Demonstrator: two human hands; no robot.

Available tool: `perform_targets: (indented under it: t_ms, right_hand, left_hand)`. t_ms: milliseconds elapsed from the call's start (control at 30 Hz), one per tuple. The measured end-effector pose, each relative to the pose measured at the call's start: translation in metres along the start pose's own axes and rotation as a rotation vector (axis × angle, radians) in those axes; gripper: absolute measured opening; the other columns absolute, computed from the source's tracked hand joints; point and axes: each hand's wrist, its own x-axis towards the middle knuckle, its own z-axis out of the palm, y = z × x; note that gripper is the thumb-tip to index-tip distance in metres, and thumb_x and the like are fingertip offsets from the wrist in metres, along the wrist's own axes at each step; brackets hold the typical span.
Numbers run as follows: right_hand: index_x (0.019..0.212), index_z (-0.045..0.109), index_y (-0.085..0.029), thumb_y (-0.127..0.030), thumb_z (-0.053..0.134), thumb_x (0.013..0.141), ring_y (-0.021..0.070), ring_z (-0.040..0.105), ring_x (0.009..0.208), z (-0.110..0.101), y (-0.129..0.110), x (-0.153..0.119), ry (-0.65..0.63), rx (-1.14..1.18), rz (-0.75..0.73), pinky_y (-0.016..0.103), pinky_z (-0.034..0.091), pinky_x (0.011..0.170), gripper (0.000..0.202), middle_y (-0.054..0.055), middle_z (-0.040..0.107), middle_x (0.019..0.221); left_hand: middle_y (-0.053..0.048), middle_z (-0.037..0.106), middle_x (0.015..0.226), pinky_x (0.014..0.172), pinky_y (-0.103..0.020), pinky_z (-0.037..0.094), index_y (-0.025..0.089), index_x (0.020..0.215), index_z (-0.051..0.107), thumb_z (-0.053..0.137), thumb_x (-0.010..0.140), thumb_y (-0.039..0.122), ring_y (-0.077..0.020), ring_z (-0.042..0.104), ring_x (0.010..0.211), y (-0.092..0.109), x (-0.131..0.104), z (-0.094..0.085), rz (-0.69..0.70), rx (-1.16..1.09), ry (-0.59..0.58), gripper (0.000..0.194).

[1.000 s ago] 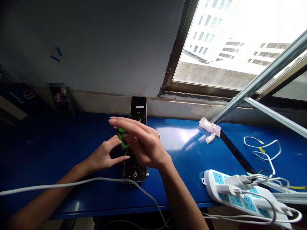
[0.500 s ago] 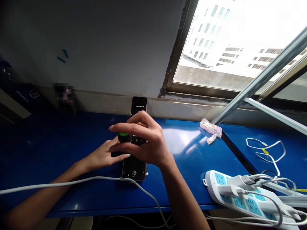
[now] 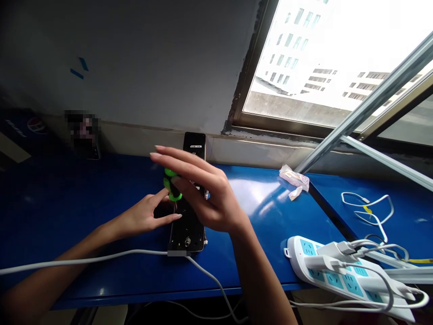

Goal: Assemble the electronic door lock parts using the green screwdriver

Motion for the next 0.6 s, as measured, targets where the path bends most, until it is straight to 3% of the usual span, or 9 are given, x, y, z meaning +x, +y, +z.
perform_targets:
  t_ms: [33, 100, 200, 267, 367, 467, 533, 600]
  right_hand:
    - [0.145, 0.064, -0.028, -0.015, 0.054, 0.105, 0.0229, 0.069, 0.122, 0.0002, -0.0008, 0.0000, -0.015, 0.021, 0.003, 0.044, 0.061, 0.101, 0.043, 0.009, 0.069, 0.138]
    - [0.137, 0.070, -0.031, -0.017, 0.069, 0.098, 0.0204, 0.074, 0.104, 0.0010, -0.0008, 0.0002, 0.029, -0.015, -0.038, 0.039, 0.065, 0.089, 0.041, 0.006, 0.076, 0.121]
    - [0.121, 0.080, -0.032, -0.029, 0.087, 0.084, 0.0163, 0.068, 0.083, 0.0022, 0.0007, 0.0006, 0.144, -0.156, -0.086, 0.031, 0.063, 0.070, 0.038, 0.002, 0.070, 0.095]
    - [0.128, 0.076, -0.031, -0.030, 0.077, 0.094, 0.0177, 0.069, 0.093, 0.0024, 0.0008, 0.0007, 0.119, -0.156, -0.053, 0.033, 0.064, 0.077, 0.034, 0.005, 0.070, 0.106]
    - [0.143, 0.066, -0.030, -0.016, 0.056, 0.104, 0.0213, 0.071, 0.114, 0.0022, 0.0003, 0.0012, 0.016, -0.031, -0.017, 0.042, 0.063, 0.097, 0.043, 0.007, 0.071, 0.133]
    - [0.133, 0.074, -0.031, -0.016, 0.074, 0.094, 0.0186, 0.074, 0.094, 0.0023, 0.0015, 0.0014, 0.077, -0.048, -0.066, 0.036, 0.066, 0.082, 0.041, 0.004, 0.077, 0.112]
    - [0.121, 0.080, -0.028, -0.024, 0.086, 0.085, 0.0170, 0.069, 0.084, 0.0025, 0.0023, 0.0009, 0.151, -0.136, -0.089, 0.033, 0.064, 0.073, 0.037, 0.003, 0.071, 0.095]
    - [0.124, 0.078, -0.025, -0.030, 0.081, 0.090, 0.0186, 0.068, 0.091, 0.0025, 0.0017, -0.0001, 0.145, -0.168, -0.059, 0.035, 0.064, 0.078, 0.034, 0.006, 0.069, 0.099]
  left_hand:
    - [-0.002, 0.077, 0.105, 0.087, -0.037, 0.057, 0.029, 0.139, 0.049, 0.068, 0.096, 0.052, -0.0252, 0.076, 0.095, 0.0000, 0.0001, -0.0001, -0.001, 0.002, 0.000, 0.052]
    - [-0.003, 0.077, 0.105, 0.086, -0.037, 0.057, 0.028, 0.139, 0.050, 0.068, 0.096, 0.053, -0.0260, 0.075, 0.096, -0.0004, 0.0003, -0.0002, 0.002, 0.009, 0.005, 0.053]
    - [-0.004, 0.077, 0.107, 0.086, -0.038, 0.057, 0.028, 0.139, 0.051, 0.068, 0.095, 0.054, -0.0274, 0.075, 0.100, -0.0011, 0.0002, -0.0005, 0.013, 0.022, 0.003, 0.054]
    - [-0.004, 0.077, 0.110, 0.088, -0.037, 0.057, 0.028, 0.139, 0.051, 0.068, 0.096, 0.054, -0.0273, 0.075, 0.101, -0.0014, 0.0000, -0.0008, 0.012, 0.032, 0.003, 0.054]
    - [-0.004, 0.078, 0.109, 0.088, -0.037, 0.057, 0.028, 0.140, 0.051, 0.068, 0.096, 0.054, -0.0263, 0.076, 0.099, -0.0018, 0.0000, -0.0012, 0.006, 0.040, 0.016, 0.055]
    - [-0.004, 0.078, 0.106, 0.086, -0.037, 0.058, 0.028, 0.140, 0.053, 0.069, 0.095, 0.055, -0.0274, 0.076, 0.097, -0.0026, 0.0005, -0.0011, 0.013, 0.038, 0.019, 0.055]
    - [-0.005, 0.078, 0.106, 0.084, -0.037, 0.058, 0.028, 0.139, 0.054, 0.069, 0.094, 0.056, -0.0282, 0.076, 0.097, -0.0031, 0.0010, -0.0008, 0.017, 0.028, 0.018, 0.055]
    - [-0.005, 0.079, 0.106, 0.081, -0.036, 0.058, 0.028, 0.139, 0.054, 0.068, 0.094, 0.056, -0.0280, 0.076, 0.095, -0.0032, 0.0014, -0.0003, 0.011, 0.027, 0.025, 0.055]
